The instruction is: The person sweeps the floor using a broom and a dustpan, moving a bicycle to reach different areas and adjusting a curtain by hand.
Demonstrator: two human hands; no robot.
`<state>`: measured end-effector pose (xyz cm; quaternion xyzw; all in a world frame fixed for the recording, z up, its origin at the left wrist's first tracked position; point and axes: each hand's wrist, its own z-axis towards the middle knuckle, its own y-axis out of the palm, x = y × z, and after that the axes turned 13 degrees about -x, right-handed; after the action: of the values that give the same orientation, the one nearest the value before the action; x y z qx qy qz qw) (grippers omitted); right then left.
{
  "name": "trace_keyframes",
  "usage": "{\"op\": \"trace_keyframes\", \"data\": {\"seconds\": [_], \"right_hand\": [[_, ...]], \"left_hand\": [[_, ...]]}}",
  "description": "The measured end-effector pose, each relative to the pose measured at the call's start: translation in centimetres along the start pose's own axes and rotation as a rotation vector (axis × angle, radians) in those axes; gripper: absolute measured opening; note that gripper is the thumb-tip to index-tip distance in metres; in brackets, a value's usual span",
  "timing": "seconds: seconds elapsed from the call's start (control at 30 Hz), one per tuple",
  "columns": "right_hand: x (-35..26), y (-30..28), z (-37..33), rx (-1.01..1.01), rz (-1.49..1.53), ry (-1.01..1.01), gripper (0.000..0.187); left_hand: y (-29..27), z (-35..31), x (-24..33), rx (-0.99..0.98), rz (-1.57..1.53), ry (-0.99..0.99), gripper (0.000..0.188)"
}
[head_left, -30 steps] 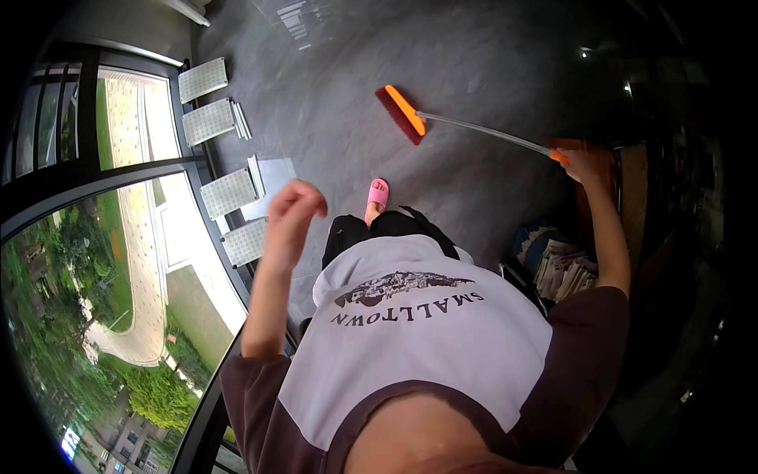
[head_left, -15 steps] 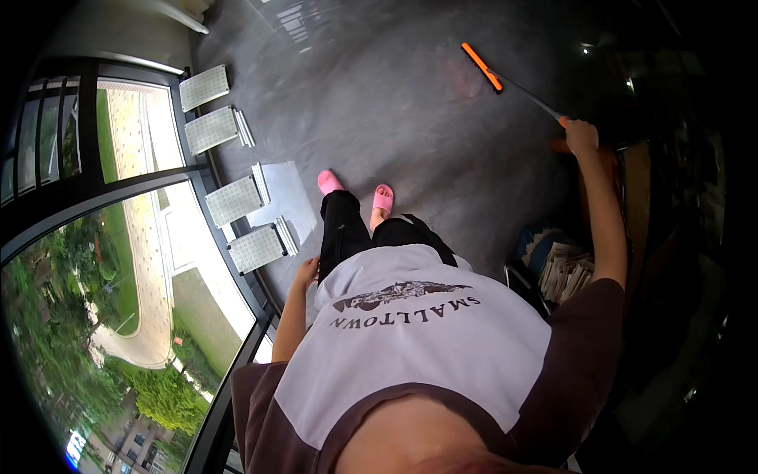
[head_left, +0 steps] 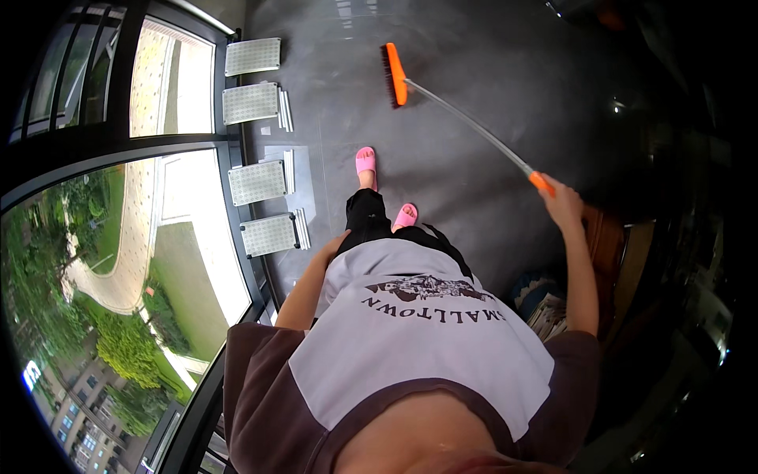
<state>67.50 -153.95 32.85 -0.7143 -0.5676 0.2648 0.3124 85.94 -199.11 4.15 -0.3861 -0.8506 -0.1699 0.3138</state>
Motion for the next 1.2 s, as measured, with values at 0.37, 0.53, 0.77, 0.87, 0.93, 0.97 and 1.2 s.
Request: {"op": "trace_keyframes", "data": {"seconds": [0.37, 0.53, 0.77, 0.87, 0.93, 0.97, 1.2], "right_hand": [[-17.0, 2.1, 5.6, -0.103, 0.108, -0.224, 0.03], [-21.1, 2.9, 6.8, -0.242, 0.228, -0.291, 0.03], [-19.5, 1.2, 8.3, -0.376, 0.187, -0.364, 0.037], [-15.3, -1.7, 8.6, -0.389, 0.264, -0.187, 0.037], [-11.8, -2.5, 8.7, -0.354, 0.265, -0.11, 0.037], [-10.5, -3.0, 8.2, -0.336, 0.264, -0.069, 0.038], [-5.7, -6.4, 6.4, -0.288, 0.181, 0.267, 0.039]], "left_hand": [[-12.4, 5.1, 19.0, 0.335, 0.379, -0.054, 0.063], [-14.8, 9.5, 27.3, 0.286, 0.647, -0.06, 0.052], [-13.6, 15.3, 28.3, 0.139, 0.702, -0.081, 0.031], [-10.9, 18.6, 32.2, 0.069, 0.716, 0.014, 0.023], [-8.7, 20.5, 35.6, -0.041, 0.763, 0.08, 0.018], [-7.2, 22.0, 36.4, -0.026, 0.781, 0.147, 0.018], [0.1, 28.1, 44.2, -0.129, 0.862, 0.511, 0.018]]}}
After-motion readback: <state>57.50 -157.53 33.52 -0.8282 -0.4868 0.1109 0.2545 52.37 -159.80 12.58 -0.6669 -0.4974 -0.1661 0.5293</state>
